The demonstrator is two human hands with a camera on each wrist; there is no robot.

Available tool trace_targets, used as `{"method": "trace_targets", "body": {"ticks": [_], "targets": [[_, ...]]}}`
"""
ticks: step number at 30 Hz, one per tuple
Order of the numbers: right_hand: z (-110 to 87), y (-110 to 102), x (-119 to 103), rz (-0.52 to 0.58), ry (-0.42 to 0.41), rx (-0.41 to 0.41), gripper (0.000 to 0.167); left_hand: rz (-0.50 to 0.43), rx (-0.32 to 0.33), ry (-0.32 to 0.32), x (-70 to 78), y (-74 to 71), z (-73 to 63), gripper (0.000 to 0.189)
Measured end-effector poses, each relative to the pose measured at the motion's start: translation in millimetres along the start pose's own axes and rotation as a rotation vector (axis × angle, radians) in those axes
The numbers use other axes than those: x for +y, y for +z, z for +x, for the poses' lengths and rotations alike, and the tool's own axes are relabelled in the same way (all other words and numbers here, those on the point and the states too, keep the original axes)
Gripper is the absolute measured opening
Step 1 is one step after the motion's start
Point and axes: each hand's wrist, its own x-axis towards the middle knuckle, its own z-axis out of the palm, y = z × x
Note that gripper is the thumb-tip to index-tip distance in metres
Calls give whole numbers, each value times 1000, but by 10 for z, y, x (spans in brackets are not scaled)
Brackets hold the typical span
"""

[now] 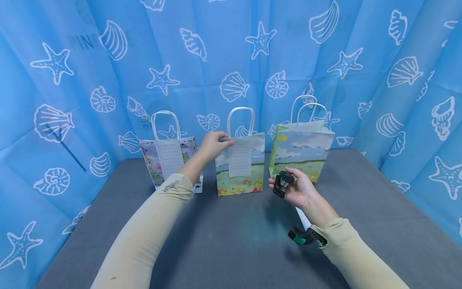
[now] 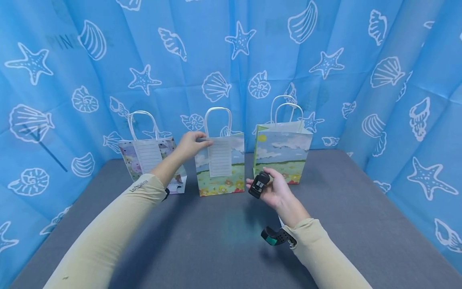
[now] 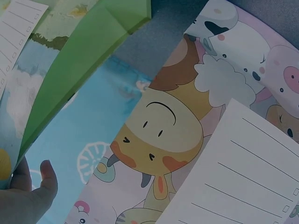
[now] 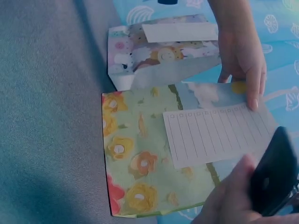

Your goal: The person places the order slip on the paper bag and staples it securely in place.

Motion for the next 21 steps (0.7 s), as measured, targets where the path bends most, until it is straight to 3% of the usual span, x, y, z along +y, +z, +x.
{"method": "trace_targets", "body": {"ticks": [7,14,21], "targets": [[9,-13,71,-116,1,92,74,5,1,0,-1,0,0,27],[20,-10,80,-20,41,-13,70,-10,2,-7,-2,-1,-5,27],[3,3,98,-163,47,-83,67,6,5,-9,7,3,5,29]]}}
